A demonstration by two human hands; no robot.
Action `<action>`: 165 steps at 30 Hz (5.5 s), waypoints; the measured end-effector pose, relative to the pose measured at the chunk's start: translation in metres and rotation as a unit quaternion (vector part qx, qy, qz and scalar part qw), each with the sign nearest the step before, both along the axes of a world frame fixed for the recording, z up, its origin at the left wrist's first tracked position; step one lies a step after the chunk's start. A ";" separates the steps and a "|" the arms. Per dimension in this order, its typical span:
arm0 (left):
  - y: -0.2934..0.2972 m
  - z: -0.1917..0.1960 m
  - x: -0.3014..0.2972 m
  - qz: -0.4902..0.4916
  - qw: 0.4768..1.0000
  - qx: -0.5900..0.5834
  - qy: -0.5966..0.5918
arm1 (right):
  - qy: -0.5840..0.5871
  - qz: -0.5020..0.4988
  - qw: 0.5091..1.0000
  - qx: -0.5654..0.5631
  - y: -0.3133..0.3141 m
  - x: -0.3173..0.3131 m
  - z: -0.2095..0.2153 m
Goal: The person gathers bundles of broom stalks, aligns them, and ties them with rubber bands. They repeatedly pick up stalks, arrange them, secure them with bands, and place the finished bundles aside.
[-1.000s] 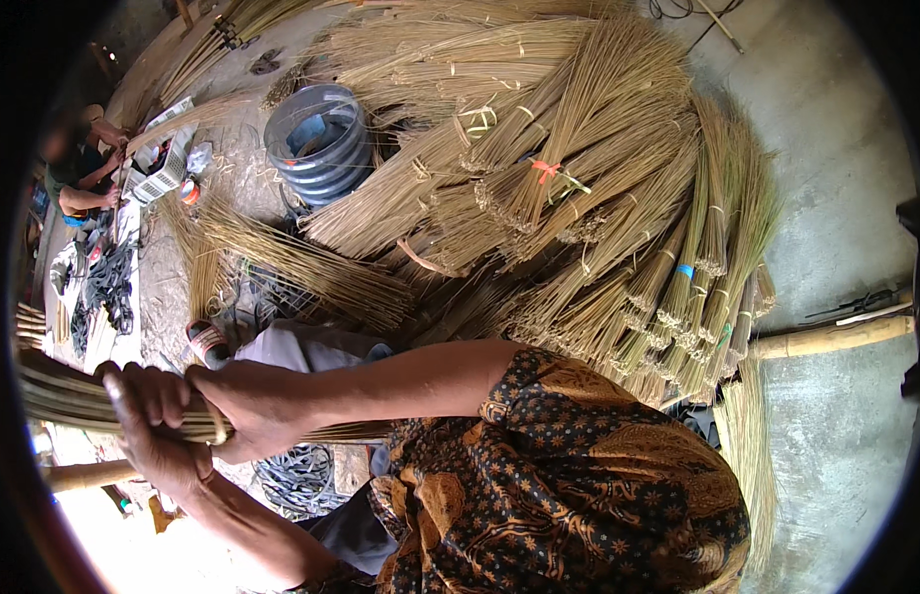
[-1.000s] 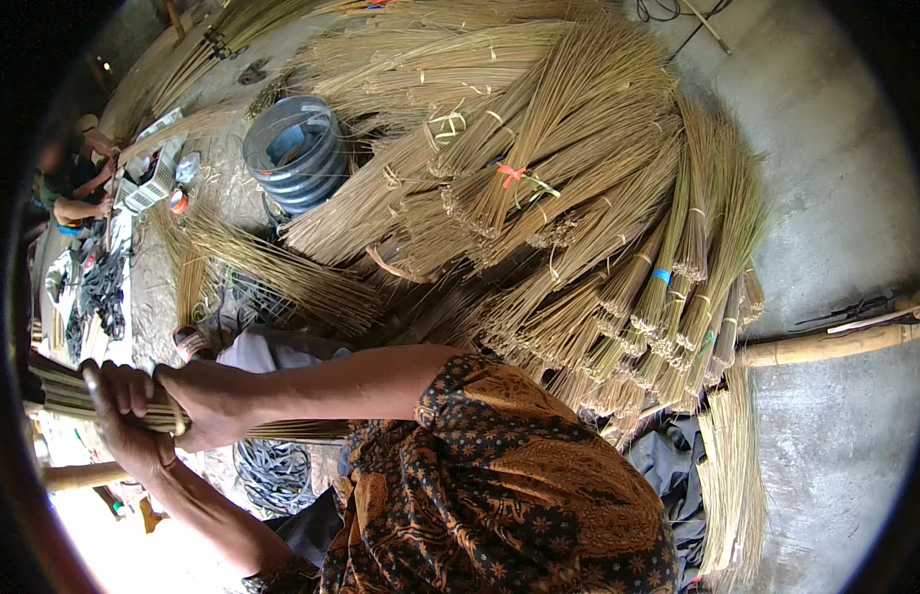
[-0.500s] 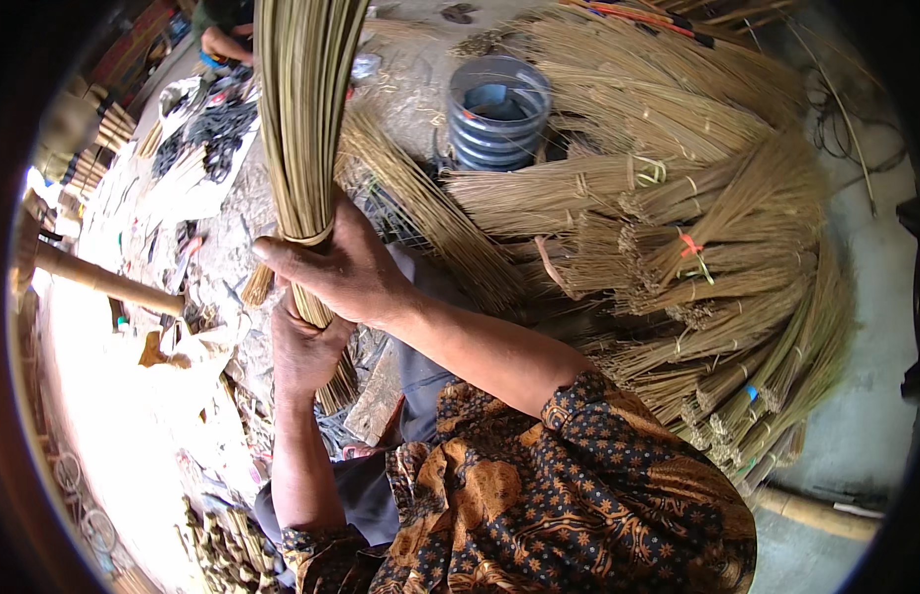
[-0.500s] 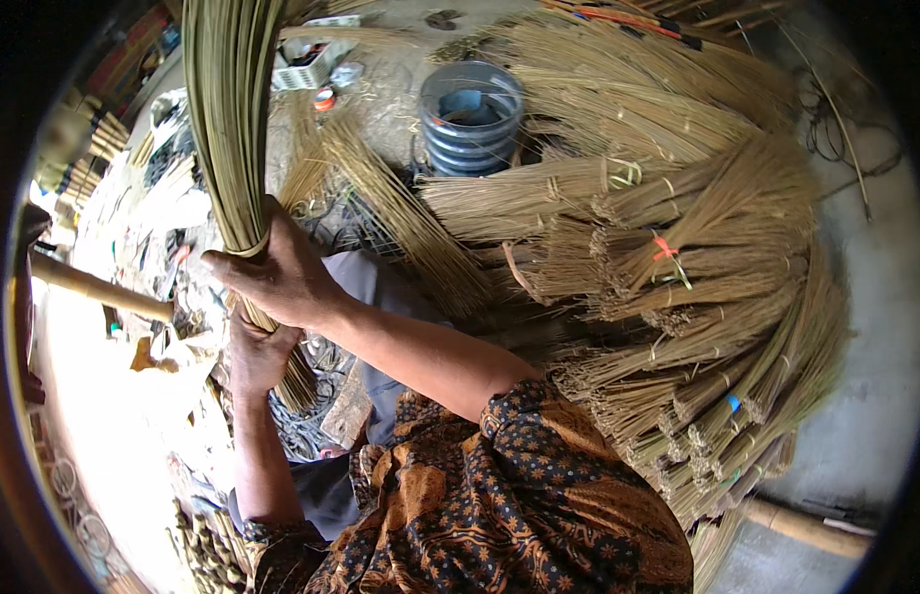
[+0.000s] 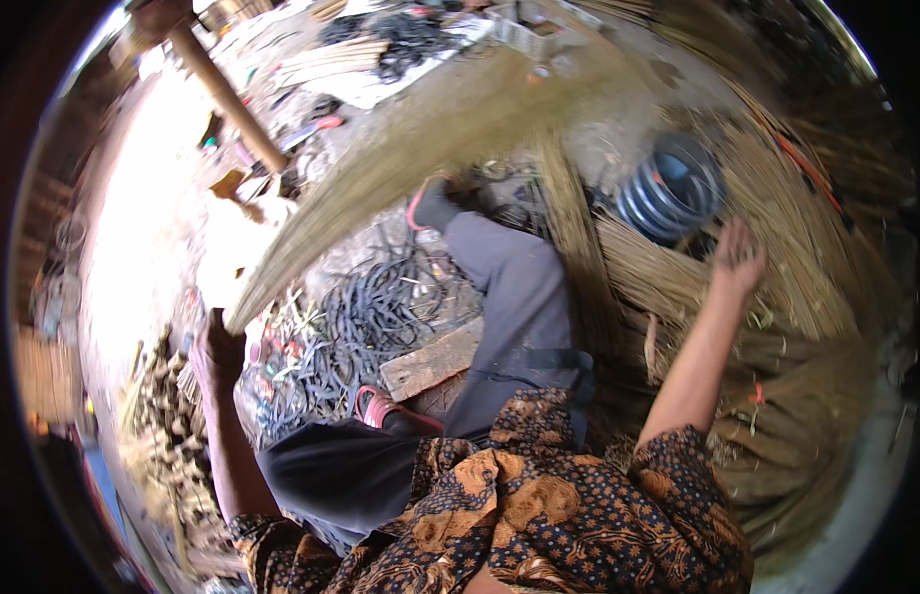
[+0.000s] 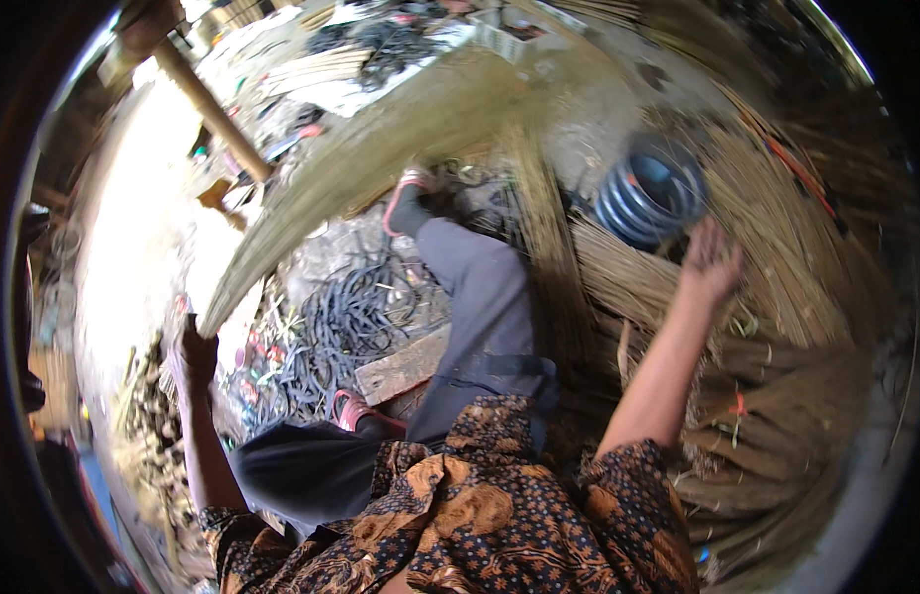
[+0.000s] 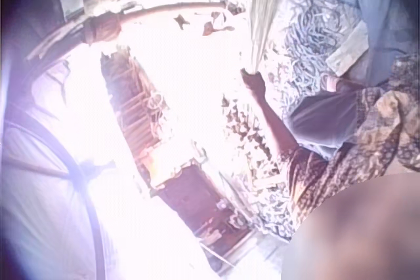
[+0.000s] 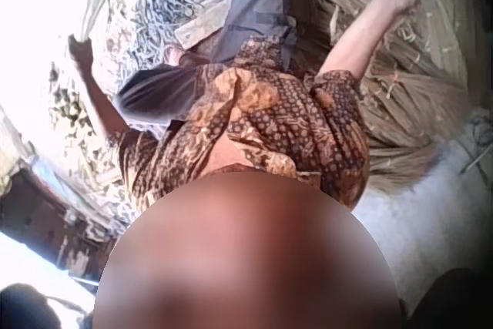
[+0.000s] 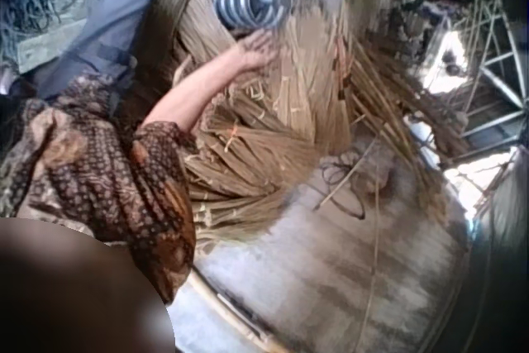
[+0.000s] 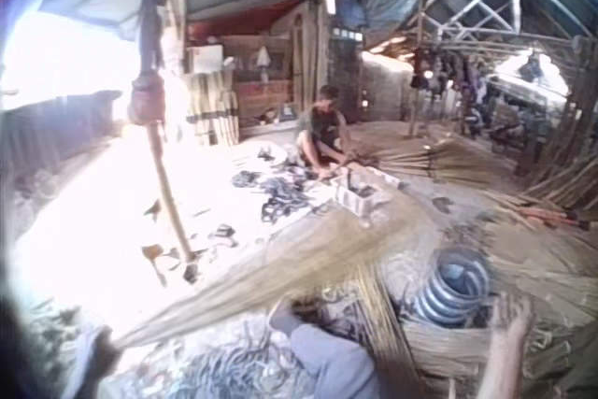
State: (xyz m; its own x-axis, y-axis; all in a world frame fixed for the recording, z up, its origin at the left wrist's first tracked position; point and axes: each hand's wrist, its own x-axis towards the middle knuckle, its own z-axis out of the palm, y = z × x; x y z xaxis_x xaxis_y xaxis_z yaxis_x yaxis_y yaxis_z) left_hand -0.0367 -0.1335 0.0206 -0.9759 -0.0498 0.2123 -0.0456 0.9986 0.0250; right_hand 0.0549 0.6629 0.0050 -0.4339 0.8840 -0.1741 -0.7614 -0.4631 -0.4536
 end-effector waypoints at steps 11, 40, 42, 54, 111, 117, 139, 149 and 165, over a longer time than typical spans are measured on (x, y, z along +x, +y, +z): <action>0.031 0.019 -0.020 0.051 0.833 0.522 -0.178 | -0.219 0.564 0.598 0.526 -0.370 -0.100 -0.096; 0.222 -0.200 0.037 0.196 0.483 0.758 -0.392 | -0.441 0.656 0.574 0.212 -0.412 -0.070 -0.209; 0.221 -0.200 0.036 0.212 0.479 0.753 -0.398 | -0.450 0.655 0.570 0.210 -0.413 -0.068 -0.205; 0.215 -0.193 0.034 0.211 0.461 0.768 -0.392 | -0.421 0.718 0.535 0.143 -0.407 -0.075 -0.204; 0.273 -0.036 0.025 -0.226 0.764 0.596 -0.096 | -0.042 0.482 0.791 0.376 -0.408 -0.107 0.052; 0.263 -0.090 0.026 -0.214 0.761 0.599 -0.128 | -0.020 0.497 0.695 0.519 -0.410 -0.086 0.038; 0.280 -0.177 0.048 -0.208 0.779 0.588 -0.066 | -0.162 0.540 0.574 0.595 -0.417 -0.068 -0.055; 0.285 -0.198 0.043 -0.194 0.774 0.595 -0.092 | -0.156 0.529 0.612 0.566 -0.409 -0.070 -0.080; 0.284 -0.184 0.039 -0.200 0.735 0.642 -0.088 | -0.139 0.436 0.643 0.614 -0.414 -0.081 -0.073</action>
State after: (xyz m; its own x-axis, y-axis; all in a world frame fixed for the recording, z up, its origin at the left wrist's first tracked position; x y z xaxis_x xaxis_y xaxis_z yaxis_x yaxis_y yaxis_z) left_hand 0.0023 0.1508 -0.1634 -0.9736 0.2006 0.1092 0.1297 0.0920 0.9873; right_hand -0.0263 0.2487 -0.0675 -0.9610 -0.1299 0.2443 -0.2651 0.1793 -0.9474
